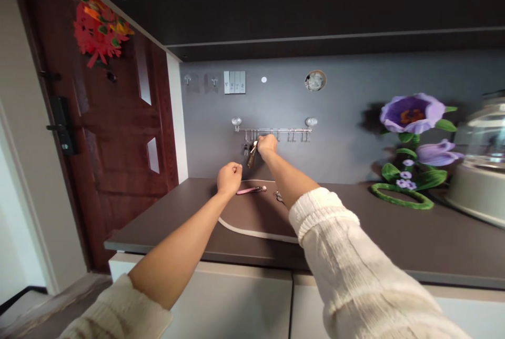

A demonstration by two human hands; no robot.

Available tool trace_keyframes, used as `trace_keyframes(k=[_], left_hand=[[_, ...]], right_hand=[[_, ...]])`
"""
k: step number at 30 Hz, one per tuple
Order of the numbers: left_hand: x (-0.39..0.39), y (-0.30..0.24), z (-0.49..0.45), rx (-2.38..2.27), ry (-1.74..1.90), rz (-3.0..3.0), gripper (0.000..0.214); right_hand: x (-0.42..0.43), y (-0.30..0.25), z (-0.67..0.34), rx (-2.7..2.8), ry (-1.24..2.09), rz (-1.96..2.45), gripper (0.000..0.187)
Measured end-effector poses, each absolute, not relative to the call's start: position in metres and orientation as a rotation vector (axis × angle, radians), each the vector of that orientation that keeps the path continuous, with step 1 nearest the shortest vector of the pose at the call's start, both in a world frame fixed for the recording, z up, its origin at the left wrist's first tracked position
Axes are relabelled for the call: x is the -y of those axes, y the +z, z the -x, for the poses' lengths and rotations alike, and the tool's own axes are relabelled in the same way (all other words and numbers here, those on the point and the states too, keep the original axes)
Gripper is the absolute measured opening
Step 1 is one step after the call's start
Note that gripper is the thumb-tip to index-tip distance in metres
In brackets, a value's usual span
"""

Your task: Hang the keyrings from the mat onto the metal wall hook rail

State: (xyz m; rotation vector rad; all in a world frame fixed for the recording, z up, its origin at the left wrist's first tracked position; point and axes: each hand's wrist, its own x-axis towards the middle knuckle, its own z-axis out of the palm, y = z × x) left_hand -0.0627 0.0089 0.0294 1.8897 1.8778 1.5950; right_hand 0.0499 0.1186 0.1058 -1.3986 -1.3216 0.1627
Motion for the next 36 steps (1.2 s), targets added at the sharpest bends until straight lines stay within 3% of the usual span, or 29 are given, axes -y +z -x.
trace_keyframes(k=[22,36], left_hand=[[-0.008,0.029,0.063,-1.896,1.593,-1.889,0.026],[-0.007,0.03,0.063,-1.908,1.558,-1.884,0.027]], right_hand=[[-0.106,0.111,-0.045,1.43,0.017,1.442,0.026],[-0.108,0.092,-0.047,1.41,0.089,1.421,0.027]])
